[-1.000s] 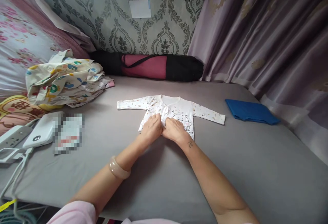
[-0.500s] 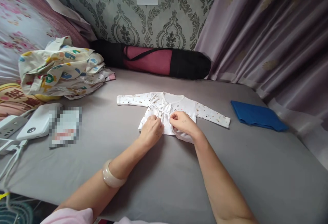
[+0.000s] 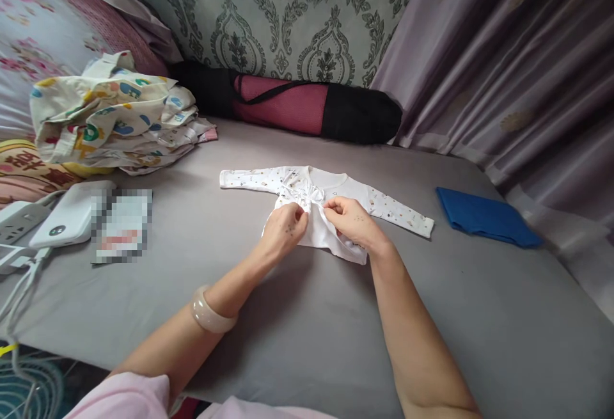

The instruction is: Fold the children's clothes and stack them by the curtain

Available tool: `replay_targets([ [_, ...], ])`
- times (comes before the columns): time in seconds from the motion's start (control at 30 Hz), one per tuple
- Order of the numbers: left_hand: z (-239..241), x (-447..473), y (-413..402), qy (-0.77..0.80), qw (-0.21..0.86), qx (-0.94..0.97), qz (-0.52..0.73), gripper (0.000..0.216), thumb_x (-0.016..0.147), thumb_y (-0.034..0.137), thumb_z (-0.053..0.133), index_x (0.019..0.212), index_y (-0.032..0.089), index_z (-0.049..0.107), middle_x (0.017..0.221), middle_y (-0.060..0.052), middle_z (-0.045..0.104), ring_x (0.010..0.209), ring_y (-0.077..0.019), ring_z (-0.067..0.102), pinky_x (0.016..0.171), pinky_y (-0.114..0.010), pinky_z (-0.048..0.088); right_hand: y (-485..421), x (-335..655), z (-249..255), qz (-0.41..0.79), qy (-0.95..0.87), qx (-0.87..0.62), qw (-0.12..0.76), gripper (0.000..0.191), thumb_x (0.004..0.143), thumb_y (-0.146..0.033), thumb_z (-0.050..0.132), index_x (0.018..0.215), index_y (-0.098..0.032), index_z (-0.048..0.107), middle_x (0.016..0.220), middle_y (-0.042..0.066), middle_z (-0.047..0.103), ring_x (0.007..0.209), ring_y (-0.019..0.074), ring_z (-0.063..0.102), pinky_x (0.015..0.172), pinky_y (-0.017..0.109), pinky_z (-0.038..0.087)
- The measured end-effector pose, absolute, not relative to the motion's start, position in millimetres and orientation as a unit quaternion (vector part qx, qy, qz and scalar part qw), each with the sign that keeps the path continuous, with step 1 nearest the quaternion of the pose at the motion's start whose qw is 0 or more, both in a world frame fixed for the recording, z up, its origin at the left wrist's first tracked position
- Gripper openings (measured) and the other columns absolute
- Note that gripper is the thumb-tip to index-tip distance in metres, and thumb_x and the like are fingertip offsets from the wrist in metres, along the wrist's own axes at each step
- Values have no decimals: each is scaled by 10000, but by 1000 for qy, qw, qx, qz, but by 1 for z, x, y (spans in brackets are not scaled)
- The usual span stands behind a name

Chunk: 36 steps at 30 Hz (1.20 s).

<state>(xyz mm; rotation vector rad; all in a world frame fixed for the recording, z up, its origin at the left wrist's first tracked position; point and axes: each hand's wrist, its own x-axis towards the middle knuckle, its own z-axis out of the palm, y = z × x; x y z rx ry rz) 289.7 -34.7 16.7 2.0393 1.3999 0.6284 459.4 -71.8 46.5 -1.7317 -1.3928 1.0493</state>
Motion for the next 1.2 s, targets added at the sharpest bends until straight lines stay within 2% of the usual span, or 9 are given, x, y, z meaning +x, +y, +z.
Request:
replay_targets([
  [0.2, 21, 307, -37, 511, 449, 684, 265, 195, 801, 329, 537, 724, 173, 623, 676, 0, 651, 631, -141, 570, 574, -244, 392, -75, 453, 55, 350, -556, -668, 350, 181, 814, -284, 523, 910, -214, 660, 836, -5, 697, 572, 100, 576, 525, 207, 429],
  [0.4, 2, 320, -42, 447, 455, 728, 251, 173, 801, 215, 462, 667, 159, 557, 629, 5, 579, 634, -142, 534, 552, -240, 361, -76, 446, 55, 305, -591, -671, 327, 202, 831, -253, 511, 921, -230, 690, 855, 6, 708, 753, 150, 629, 652, 237, 460],
  [0.47, -2, 319, -47, 394, 429, 773, 252, 152, 795, 159, 445, 698, 160, 563, 711, -22, 605, 695, -162, 556, 609, -263, 415, -76, 445, 53, 299, -598, -673, 317, 203, 831, -248, 514, 924, -228, 693, 873, 8, 713, 798, 160, 633, 695, 248, 462],
  [0.57, -7, 313, -61, 317, 347, 846, 252, 135, 821, 146, 469, 830, 179, 599, 938, -87, 643, 906, -228, 587, 813, -365, 484, -75, 445, 51, 300, -606, -668, 312, 195, 841, -255, 515, 919, -221, 692, 884, 9, 716, 818, 161, 635, 739, 258, 460],
  [0.67, -9, 305, -78, 266, 274, 900, 210, 196, 857, 266, 548, 1039, 200, 574, 1142, -132, 610, 1139, -297, 527, 990, -491, 430, -74, 445, 50, 305, -610, -663, 309, 190, 849, -257, 514, 915, -217, 688, 873, 10, 715, 811, 158, 637, 741, 257, 461],
  [0.77, -9, 303, -88, 231, 250, 923, 179, 355, 890, 362, 541, 1197, 191, 490, 1272, -155, 552, 1255, -315, 470, 1062, -530, 371, -74, 444, 47, 307, -615, -661, 300, 182, 840, -245, 523, 911, -218, 689, 864, 11, 714, 815, 160, 641, 733, 256, 464],
  [0.87, -5, 307, -87, 203, 253, 931, 169, 329, 918, 369, 508, 1189, 185, 481, 1253, -155, 562, 1217, -304, 502, 1047, -506, 394, -74, 442, 45, 310, -619, -658, 297, 180, 832, -238, 527, 907, -221, 690, 858, 11, 712, 816, 165, 643, 719, 257, 469],
  [1.0, -3, 309, -79, 255, 230, 921, 185, 193, 968, 251, 360, 971, 185, 541, 1020, -133, 611, 1011, -261, 563, 906, -433, 475, -72, 443, 43, 322, -607, -650, 325, 185, 838, -255, 528, 913, -217, 693, 843, 13, 706, 783, 158, 643, 700, 253, 480],
  [1.2, -8, 302, -68, 356, 181, 896, 192, 210, 878, 391, 584, 813, 193, 557, 880, -93, 560, 863, -256, 513, 780, -415, 463, -69, 453, 44, 348, -580, -655, 338, 208, 832, -266, 537, 962, -205, 688, 883, 16, 714, 695, 133, 635, 690, 258, 489],
])
